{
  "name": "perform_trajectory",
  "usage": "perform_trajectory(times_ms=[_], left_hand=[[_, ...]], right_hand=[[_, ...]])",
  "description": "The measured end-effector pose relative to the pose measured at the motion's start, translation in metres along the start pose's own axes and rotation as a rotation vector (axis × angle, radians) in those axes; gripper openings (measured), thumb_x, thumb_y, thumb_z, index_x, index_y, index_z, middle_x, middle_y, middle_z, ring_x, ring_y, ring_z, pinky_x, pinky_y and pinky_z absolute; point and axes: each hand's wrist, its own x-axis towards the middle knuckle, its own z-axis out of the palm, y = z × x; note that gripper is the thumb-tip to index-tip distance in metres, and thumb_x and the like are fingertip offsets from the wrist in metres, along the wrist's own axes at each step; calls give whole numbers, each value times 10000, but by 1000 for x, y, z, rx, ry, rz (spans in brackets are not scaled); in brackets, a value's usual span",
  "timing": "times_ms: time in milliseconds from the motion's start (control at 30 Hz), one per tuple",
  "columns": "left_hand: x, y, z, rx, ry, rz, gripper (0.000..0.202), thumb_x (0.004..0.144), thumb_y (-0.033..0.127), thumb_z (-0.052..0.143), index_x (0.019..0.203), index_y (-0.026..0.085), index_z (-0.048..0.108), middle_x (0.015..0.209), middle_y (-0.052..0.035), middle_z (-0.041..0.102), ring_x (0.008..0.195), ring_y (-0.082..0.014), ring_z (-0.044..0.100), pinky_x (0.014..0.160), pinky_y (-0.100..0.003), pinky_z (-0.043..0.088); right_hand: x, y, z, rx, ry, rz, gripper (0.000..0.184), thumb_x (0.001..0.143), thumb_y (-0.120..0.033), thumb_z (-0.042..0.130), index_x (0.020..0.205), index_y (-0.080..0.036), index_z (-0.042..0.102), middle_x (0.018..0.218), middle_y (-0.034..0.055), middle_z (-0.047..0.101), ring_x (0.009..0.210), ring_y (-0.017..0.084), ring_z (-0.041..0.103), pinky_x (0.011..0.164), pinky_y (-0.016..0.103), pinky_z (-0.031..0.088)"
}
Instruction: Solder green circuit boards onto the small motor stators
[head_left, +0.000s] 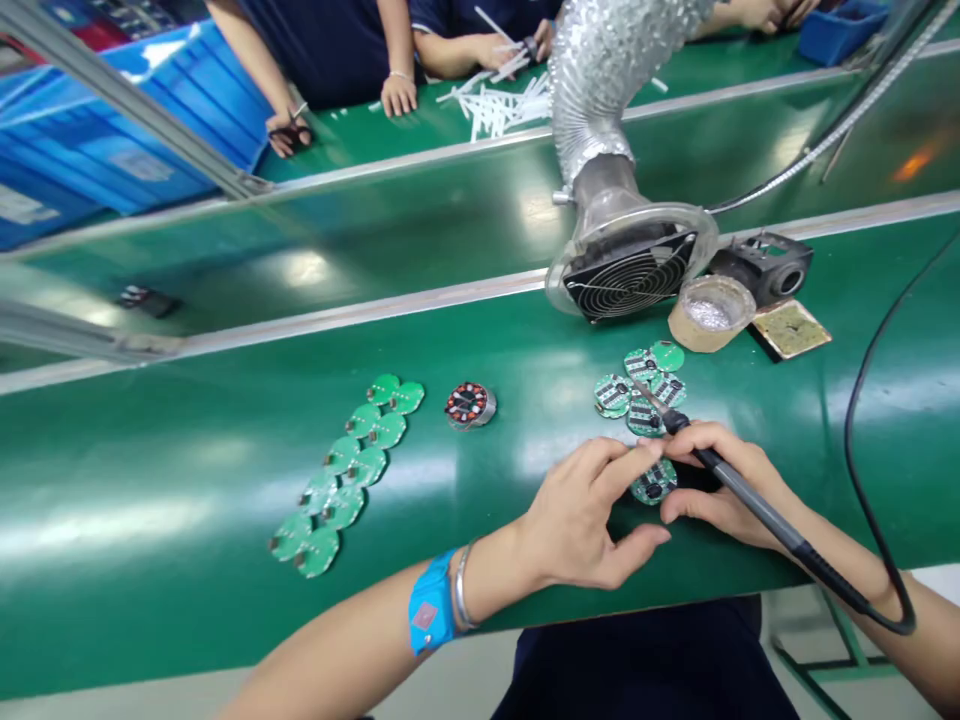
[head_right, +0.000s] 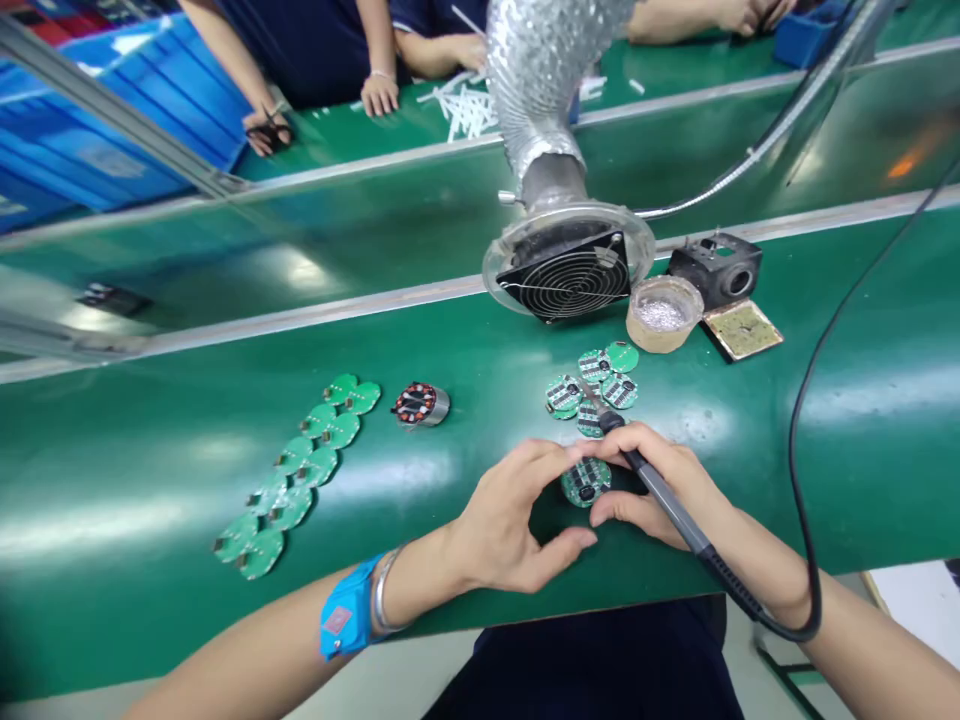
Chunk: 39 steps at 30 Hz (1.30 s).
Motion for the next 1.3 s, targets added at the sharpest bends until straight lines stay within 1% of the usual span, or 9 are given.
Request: perform_trajectory(times_ms=[100,167,267,400,500,633,800,1033,1300], left_hand=[[3,0,-4,98,-44,15,569,812,590,638,1191,171,566,972,-93,629,855,-205,632,749,-352,577],[3,1,-5,117,-61,-2,489,821,546,648,1120,162,605,953,-85,627,845,-191,637,740,-322,576],[3,5,-6,100,-76,-57,405,819,437,707,1097,156,616,1089,-122,619,917,-204,641,767,-323,575],[6,14,-9,80,-97,-103,376,810,292,714,1138,155,591,1050,-105,648,935,-213,632,817,-351,558],[6,16,-15,86,-149,-160,464,825,266,684,1256,152,557,920,-71,629,814,-178,604,713,-303,553],[1,12,-19,51,-150,-134,435,871,315,663,1271,177,563,892,-51,600,796,-153,585,685,-264,538],[-1,10,-9,81,-50,-91,497,867,482,631,1268,200,554,954,-73,645,929,-202,602,806,-344,533],[1,10,2,93,-25,-88,506,863,479,632,1267,185,551,973,-82,647,918,-197,609,795,-333,542],[5,8,-12,146,-174,-73,475,900,431,605,1269,137,550,890,-59,601,755,-150,585,643,-270,552]], right_hand=[[-1,-1,-4,-6,-42,39,520,707,-472,801,1101,-291,514,1049,2,707,956,195,709,805,276,583],[-4,-1,-7,-1,-70,18,651,635,-497,840,1141,-288,488,1143,28,688,1042,221,687,863,302,573],[-12,-4,0,-29,-46,-43,824,537,-475,897,1187,-268,434,1292,91,617,1164,248,627,966,329,531],[-21,-9,28,-163,125,-30,607,700,-218,809,1166,-234,419,1190,106,664,1076,225,671,901,319,563],[-24,-13,44,-182,215,31,521,723,-131,724,1132,-229,417,1109,87,691,989,209,699,811,290,590],[-26,-16,49,-162,256,27,445,784,-183,694,1129,-226,416,1173,110,674,1041,201,683,853,290,582],[-29,-16,45,-195,248,7,337,871,-284,639,1120,-227,420,1156,114,678,1059,201,678,855,288,584],[-29,-16,43,-285,263,-25,265,922,-320,556,1132,-215,432,987,75,684,924,192,711,783,269,602],[-32,-11,44,-264,224,-26,349,872,-240,592,1177,-217,424,1115,108,671,1041,214,679,832,310,598]])
